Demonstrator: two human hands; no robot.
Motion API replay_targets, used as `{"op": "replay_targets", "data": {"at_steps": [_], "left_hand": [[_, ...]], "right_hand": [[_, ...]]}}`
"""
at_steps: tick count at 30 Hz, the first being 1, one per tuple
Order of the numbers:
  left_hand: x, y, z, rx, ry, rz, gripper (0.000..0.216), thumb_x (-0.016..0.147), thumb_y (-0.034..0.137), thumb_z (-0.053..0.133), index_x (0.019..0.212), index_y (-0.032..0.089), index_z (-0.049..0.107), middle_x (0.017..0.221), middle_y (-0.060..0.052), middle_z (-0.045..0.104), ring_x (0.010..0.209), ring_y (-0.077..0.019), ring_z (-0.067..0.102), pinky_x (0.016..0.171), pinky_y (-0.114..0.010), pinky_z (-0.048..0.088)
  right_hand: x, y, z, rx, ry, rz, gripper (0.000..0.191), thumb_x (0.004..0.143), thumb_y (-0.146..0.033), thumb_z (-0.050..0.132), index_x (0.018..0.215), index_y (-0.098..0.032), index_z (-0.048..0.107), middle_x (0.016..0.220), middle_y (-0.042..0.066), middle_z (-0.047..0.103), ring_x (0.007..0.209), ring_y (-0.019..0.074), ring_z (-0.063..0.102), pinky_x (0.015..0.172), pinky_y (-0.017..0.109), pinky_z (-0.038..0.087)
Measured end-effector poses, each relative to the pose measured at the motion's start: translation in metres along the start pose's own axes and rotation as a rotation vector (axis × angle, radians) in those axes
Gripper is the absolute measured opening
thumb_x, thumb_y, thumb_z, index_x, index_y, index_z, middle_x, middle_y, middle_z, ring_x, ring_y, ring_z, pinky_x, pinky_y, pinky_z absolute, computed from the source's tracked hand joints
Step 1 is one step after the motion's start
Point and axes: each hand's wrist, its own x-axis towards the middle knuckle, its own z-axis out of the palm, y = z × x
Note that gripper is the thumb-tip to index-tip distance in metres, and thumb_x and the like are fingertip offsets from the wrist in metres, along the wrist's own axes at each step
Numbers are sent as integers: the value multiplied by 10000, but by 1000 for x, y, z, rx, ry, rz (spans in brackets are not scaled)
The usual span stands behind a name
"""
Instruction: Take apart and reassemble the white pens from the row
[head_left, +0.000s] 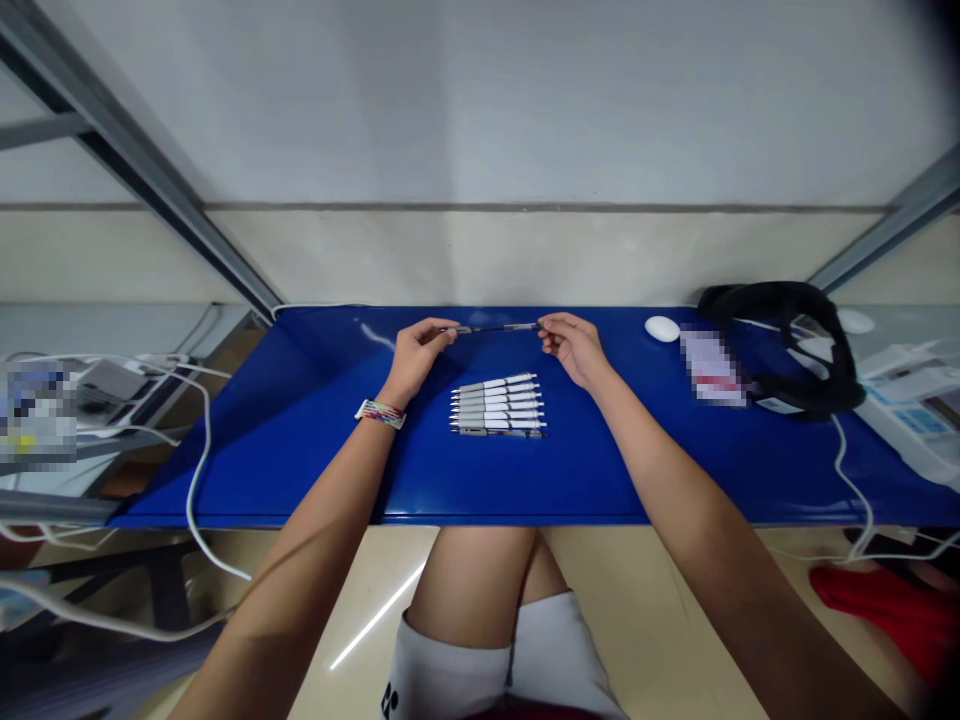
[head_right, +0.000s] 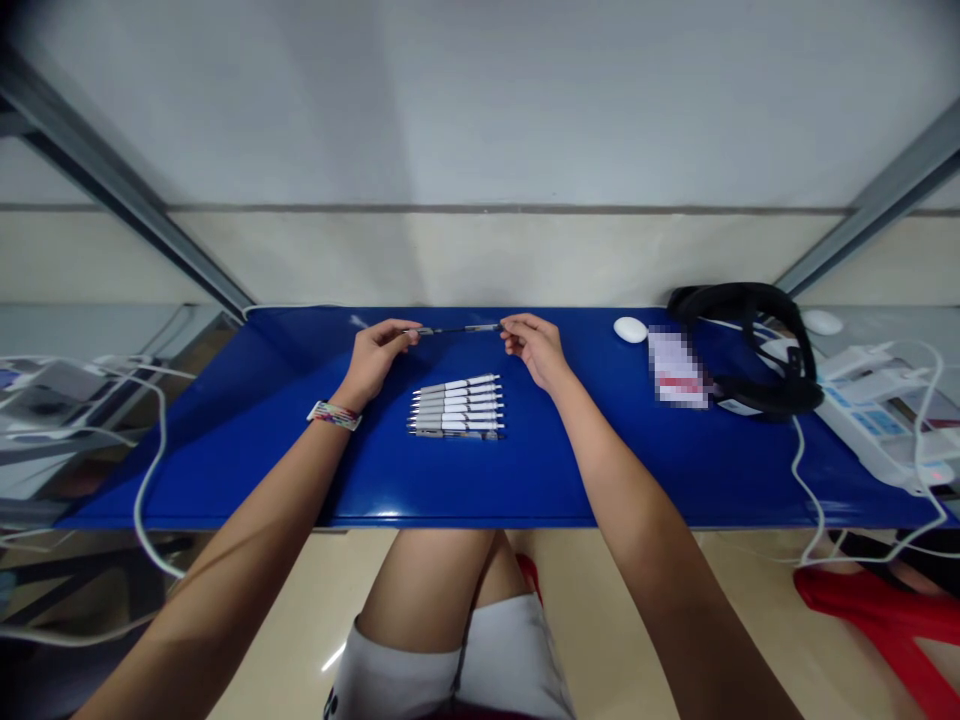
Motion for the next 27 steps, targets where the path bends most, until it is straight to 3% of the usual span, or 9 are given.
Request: {"op": "replay_targets", "data": {"at_steps": [27], "left_hand": [[5,-12,-1,-66,54,34,233,798,275,847,1020,202,840,853,-43,779,770,-170,683,731,-303,517]], "right_hand": [[4,4,-2,-26,52,-35,196,725,-261,814,913,-221,775,784,29,717,695,153,623,678,317,536]]}}
